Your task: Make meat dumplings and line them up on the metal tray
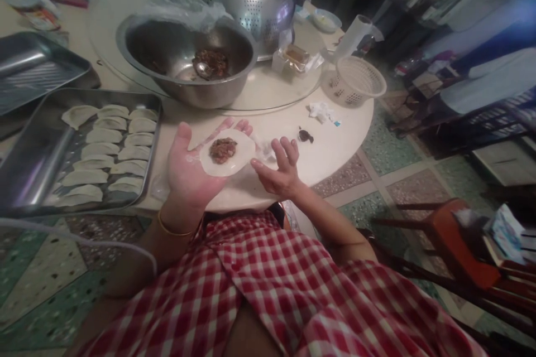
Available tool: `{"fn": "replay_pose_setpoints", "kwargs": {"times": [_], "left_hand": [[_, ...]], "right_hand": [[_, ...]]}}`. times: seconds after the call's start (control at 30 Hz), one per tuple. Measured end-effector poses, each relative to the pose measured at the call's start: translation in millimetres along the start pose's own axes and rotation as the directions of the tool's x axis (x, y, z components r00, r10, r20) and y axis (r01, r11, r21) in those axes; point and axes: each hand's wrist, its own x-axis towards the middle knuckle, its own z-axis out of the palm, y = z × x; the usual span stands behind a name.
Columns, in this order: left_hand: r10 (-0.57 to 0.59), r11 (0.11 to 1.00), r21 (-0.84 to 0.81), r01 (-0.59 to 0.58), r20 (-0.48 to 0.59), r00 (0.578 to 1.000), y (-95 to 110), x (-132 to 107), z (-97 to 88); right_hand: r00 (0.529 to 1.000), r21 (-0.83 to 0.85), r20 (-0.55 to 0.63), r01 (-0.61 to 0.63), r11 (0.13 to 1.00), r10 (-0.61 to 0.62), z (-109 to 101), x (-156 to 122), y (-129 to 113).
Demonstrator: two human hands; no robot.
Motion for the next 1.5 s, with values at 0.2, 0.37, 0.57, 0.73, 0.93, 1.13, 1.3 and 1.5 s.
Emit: {"fn": "replay_pose_setpoints", "kwargs": {"times": [0.2, 0.37, 0.57, 0.73, 0.93, 1.13, 1.3, 1.5], "left_hand": [[0.017, 1.0, 0.017, -0.016, -0.008, 1.0, 0.2, 1.8, -1.2], [0.049, 0.999, -0.004, -0.049, -0.054, 0.997, 0.0, 4.1, 0.7], [0.031, 0.999, 0.031, -0.03, -0.043, 0.999, -2.9, 3.5, -0.5], [0.048, 0.998, 0.028, -0.047, -0.036, 0.998, -2.2, 4.4, -3.7], [0.006, 0.999, -0.045, -0.008, -0.034, 0.999, -0.6, 4.1, -3.6], [0.027, 0.999, -0.035, -0.029, -0.052, 0.998, 1.1, 0.9, -2.2], [0.024, 1.0, -0.016, -0.025, -0.044, 0.999, 0.0, -0.7, -0.8], [0.041, 0.999, -0.005, -0.041, -0.002, 0.999, -2.3, -1.7, -1.3]], "right_hand": [[0.992, 0.117, 0.099, -0.094, 0.989, 0.083, -10.2, 11.8, -7.8], [0.916, 0.78, 0.283, -0.392, 0.488, 0.283, -39.1, 30.2, -33.0], [0.568, 0.587, 0.793, -0.619, -0.522, 0.219, -36.7, 43.6, -36.8], [0.634, 0.744, 0.597, -0.666, -0.044, 0.491, -33.2, 35.5, -35.7], [0.996, 0.363, 0.088, -0.065, 0.93, 0.035, -23.4, 22.6, -41.3], [1.0, 0.229, 0.026, -0.014, 0.973, 0.008, -14.5, 14.9, -35.3], [0.998, 0.198, 0.038, -0.064, 0.978, 0.057, -14.2, 13.0, -23.0], [0.976, 0.111, 0.09, -0.206, 0.972, 0.197, -21.9, 21.5, -13.4]]}}
